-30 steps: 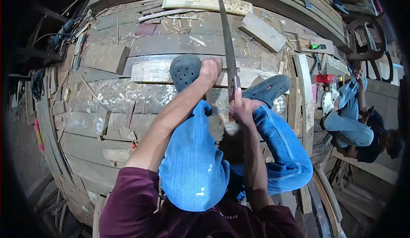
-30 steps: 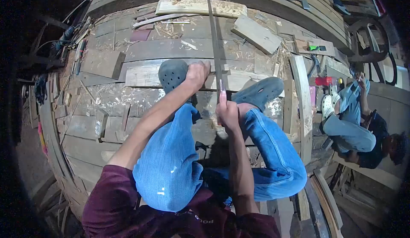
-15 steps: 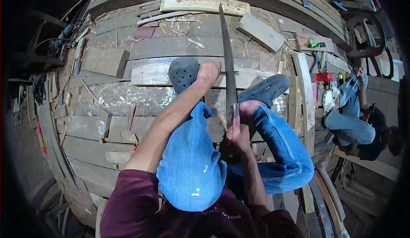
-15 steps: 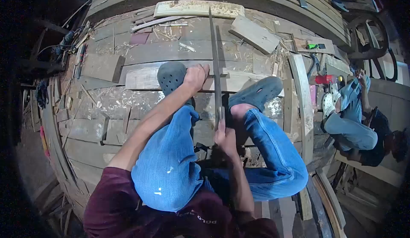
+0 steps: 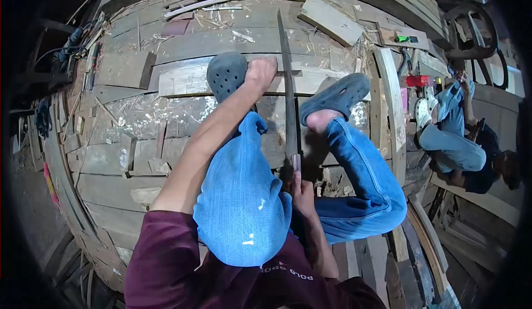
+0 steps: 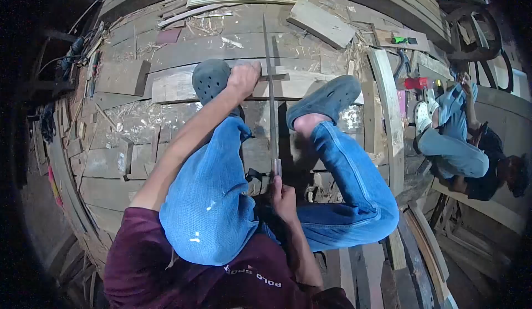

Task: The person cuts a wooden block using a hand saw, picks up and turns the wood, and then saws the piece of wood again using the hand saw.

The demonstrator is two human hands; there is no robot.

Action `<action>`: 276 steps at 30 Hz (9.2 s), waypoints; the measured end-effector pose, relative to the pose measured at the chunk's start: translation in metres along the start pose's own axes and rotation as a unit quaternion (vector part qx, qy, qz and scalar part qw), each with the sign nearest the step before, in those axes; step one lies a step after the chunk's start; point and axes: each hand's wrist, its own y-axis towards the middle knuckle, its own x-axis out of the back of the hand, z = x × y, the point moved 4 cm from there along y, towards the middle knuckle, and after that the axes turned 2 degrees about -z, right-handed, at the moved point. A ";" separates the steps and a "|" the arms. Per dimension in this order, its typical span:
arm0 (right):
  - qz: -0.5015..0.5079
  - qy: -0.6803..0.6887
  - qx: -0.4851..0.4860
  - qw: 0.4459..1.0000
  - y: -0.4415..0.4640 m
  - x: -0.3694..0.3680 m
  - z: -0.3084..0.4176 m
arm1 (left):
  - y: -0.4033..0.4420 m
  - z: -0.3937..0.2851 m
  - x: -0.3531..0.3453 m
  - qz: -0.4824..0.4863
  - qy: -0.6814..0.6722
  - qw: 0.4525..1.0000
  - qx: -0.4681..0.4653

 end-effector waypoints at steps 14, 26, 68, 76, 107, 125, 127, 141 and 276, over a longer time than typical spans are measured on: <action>0.013 0.008 -0.020 1.000 0.014 0.019 -0.002 | 0.009 0.005 -0.004 0.016 0.047 0.999 0.012; -0.043 0.039 0.244 0.968 0.004 0.075 0.092 | 0.003 0.003 -0.010 -0.056 0.082 0.995 0.002; 0.090 0.019 0.070 0.993 0.174 -0.013 0.133 | 0.006 0.003 -0.001 0.021 0.064 0.998 0.021; 0.050 -0.004 -0.005 0.999 0.120 -0.003 0.108 | -0.003 -0.003 -0.007 -0.070 0.173 0.979 -0.087; 0.025 0.064 0.090 0.994 0.171 -0.028 0.104 | 0.025 0.010 -0.003 0.034 0.014 0.999 -0.032; -0.011 -0.035 0.102 0.994 0.162 -0.026 0.119 | 0.024 0.008 0.000 0.067 0.080 0.992 -0.072; -0.023 -0.030 0.109 0.993 0.162 -0.024 0.111 | 0.028 0.007 0.004 0.064 0.073 0.993 -0.061; -0.052 0.048 0.100 0.992 0.164 -0.048 0.085 | 0.027 0.011 -0.001 0.064 0.026 0.997 -0.025; -0.054 -0.038 0.036 0.997 0.084 -0.022 0.089 | 0.021 0.011 0.013 0.037 0.063 0.993 -0.092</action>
